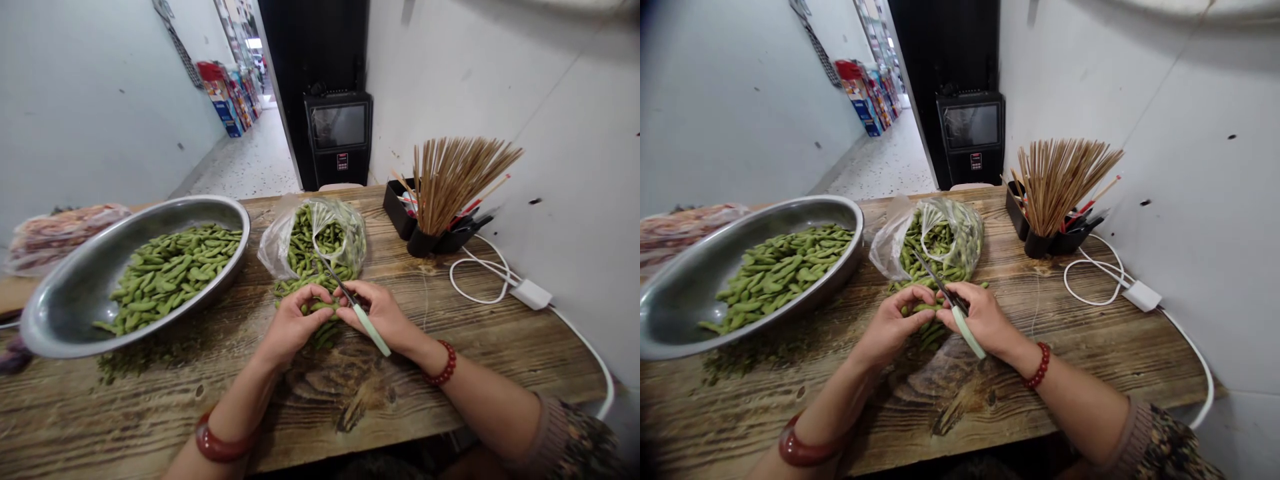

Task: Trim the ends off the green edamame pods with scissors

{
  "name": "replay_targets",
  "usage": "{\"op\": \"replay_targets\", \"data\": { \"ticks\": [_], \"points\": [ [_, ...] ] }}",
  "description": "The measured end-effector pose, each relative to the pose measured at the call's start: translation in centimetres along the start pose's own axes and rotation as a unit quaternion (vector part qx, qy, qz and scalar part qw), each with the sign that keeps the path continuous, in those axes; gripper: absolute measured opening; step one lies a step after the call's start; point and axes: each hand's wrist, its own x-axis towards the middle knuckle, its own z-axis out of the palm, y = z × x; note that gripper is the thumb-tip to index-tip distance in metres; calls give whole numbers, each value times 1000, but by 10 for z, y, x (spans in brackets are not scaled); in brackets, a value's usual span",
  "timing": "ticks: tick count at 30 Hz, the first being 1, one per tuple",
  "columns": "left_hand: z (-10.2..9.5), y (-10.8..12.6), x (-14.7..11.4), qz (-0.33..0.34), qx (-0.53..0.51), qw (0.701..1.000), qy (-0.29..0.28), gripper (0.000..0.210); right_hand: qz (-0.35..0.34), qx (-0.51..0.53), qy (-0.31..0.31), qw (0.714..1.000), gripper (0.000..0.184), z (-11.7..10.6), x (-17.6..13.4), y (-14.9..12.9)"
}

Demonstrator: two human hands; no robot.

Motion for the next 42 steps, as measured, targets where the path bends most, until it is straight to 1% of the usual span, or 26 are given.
{"op": "replay_targets", "data": {
  "ticks": [3, 5, 8, 11, 14, 17, 19, 21, 23, 26, 28, 30, 33, 35, 37, 39, 42],
  "points": [
    [1, 1, 0, 19, 30, 999, -15, 8, -24, -31, 4, 999, 22, 0, -1, 0],
    [1, 2, 0, 34, 52, 998, -12, 7, -36, -49, -2, 998, 22, 0, -1, 1],
    [1, 2, 0, 54, 72, 996, 0, 6, -40, -64, -11, 997, 23, 1, -1, 4],
    [0, 2, -1, 61, 73, 995, -3, 6, -40, -58, -4, 997, 21, 2, -1, 3],
    [-1, 3, -1, 40, 62, 997, -19, 4, -37, -54, 6, 998, 16, 2, -1, 2],
    [-1, 3, -2, 0, 44, 998, -34, 11, -45, -63, 9, 997, 17, 1, -1, 1],
    [-1, 3, -3, -16, 41, 999, -32, 12, -56, -72, 5, 996, 18, 2, -2, 2],
    [-1, 2, -3, -16, 58, 998, -26, 11, -65, -83, 6, 994, 20, 2, -2, 2],
    [-1, 2, -3, -1, 89, 996, -31, 11, -77, -89, 14, 993, 23, 2, -1, 2],
    [-2, 5, -3, 43, 137, 988, -52, 14, -85, -85, 25, 992, 23, 2, -1, -1],
    [-1, 7, -2, 72, 152, 984, -58, 15, -87, -80, 25, 993, 25, 1, -1, -3],
    [-1, 7, -2, 85, 157, 982, -60, 16, -84, -75, 23, 993, 26, 0, -1, -5],
    [1, 3, -1, 57, 156, 984, -70, 19, -58, -61, 28, 996, 23, -1, -2, -6],
    [2, 0, -1, 35, 154, 985, -72, 20, -39, -50, 33, 997, 25, -2, -1, -6],
    [2, -2, 0, 19, 140, 988, -55, 20, -35, -43, 39, 998, 25, -3, 1, -5],
    [0, -1, 0, -10, 92, 995, -26, 20, -45, -53, 51, 996, 23, -6, 2, -4],
    [-3, 6, -1, -62, -31, 997, 14, 24, -79, -104, 63, 990, 23, -11, 3, -2]
  ]
}}
